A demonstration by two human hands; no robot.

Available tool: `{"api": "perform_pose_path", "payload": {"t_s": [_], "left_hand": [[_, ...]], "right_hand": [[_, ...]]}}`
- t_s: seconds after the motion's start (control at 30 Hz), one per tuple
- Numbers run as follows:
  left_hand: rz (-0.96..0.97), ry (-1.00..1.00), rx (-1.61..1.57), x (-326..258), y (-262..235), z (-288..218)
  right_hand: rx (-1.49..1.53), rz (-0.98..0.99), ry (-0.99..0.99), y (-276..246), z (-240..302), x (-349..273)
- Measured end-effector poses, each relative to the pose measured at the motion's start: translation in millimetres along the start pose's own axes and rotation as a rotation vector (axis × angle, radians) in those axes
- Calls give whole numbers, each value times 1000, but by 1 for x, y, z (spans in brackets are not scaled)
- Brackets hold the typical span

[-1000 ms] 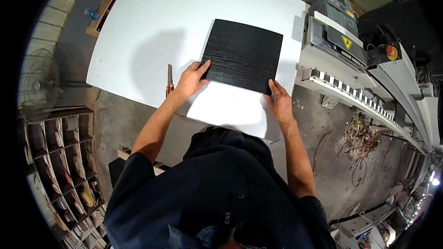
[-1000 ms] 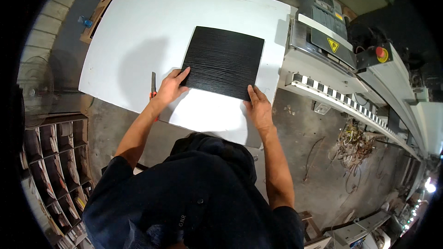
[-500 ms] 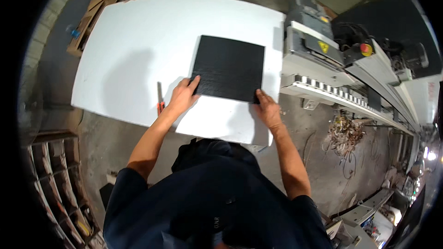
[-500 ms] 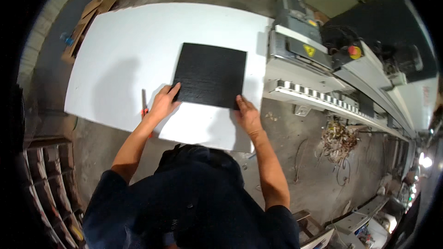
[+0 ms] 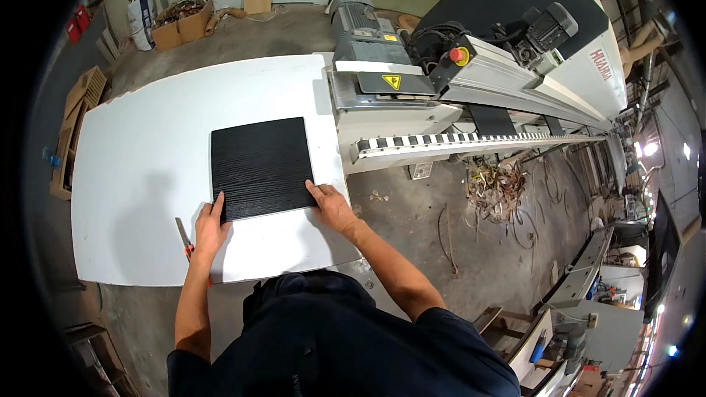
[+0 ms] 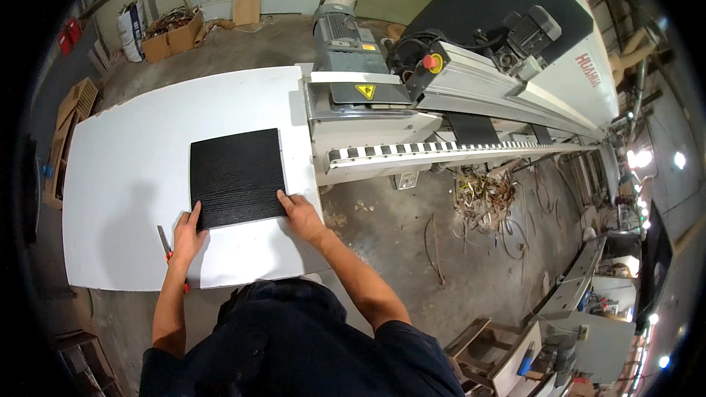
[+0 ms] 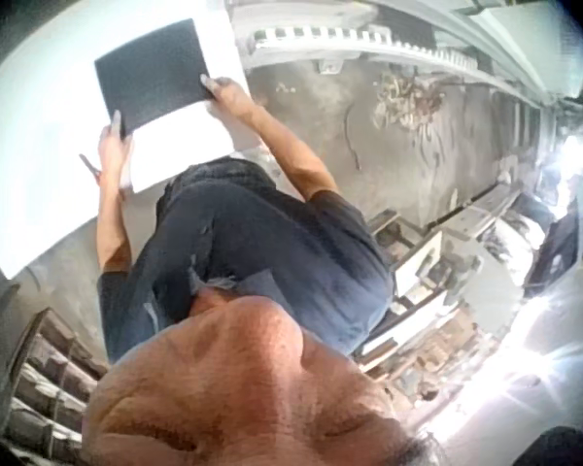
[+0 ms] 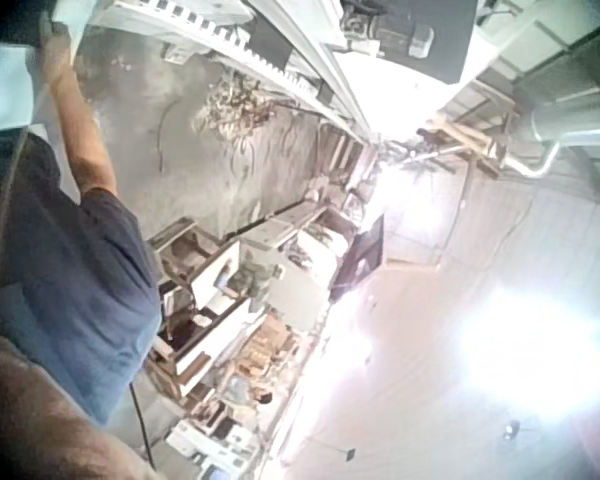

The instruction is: The person uses a utility knife to trim the edges of dark wood panels and then places them onto a large stack in a workshop.

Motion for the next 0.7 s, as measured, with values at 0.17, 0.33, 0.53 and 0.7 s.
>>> {"api": "perform_pose_path", "payload": {"t_s": [0.17, 0.33, 0.53, 0.7], "left_hand": [[30, -20, 6, 0, -1, -1], [17, -8, -12, 0, -1, 1], [68, -2, -25, 0, -2, 7], [104, 15, -2, 4, -1, 8]], "right_hand": [[13, 28, -11, 1, -3, -1], [64, 13, -28, 0, -4, -2], [52, -1, -66, -8, 0, -2], [75, 30, -46, -8, -4, -1]]}}
Point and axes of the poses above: each hand's wrist, its own x-axis towards the middle knuckle, its own y-axis out of the palm, z = x × y, the point moved 7 cm from there along x, towards the middle knuckle, and after that the axes turned 6 degrees about z, right-handed, at the moved point
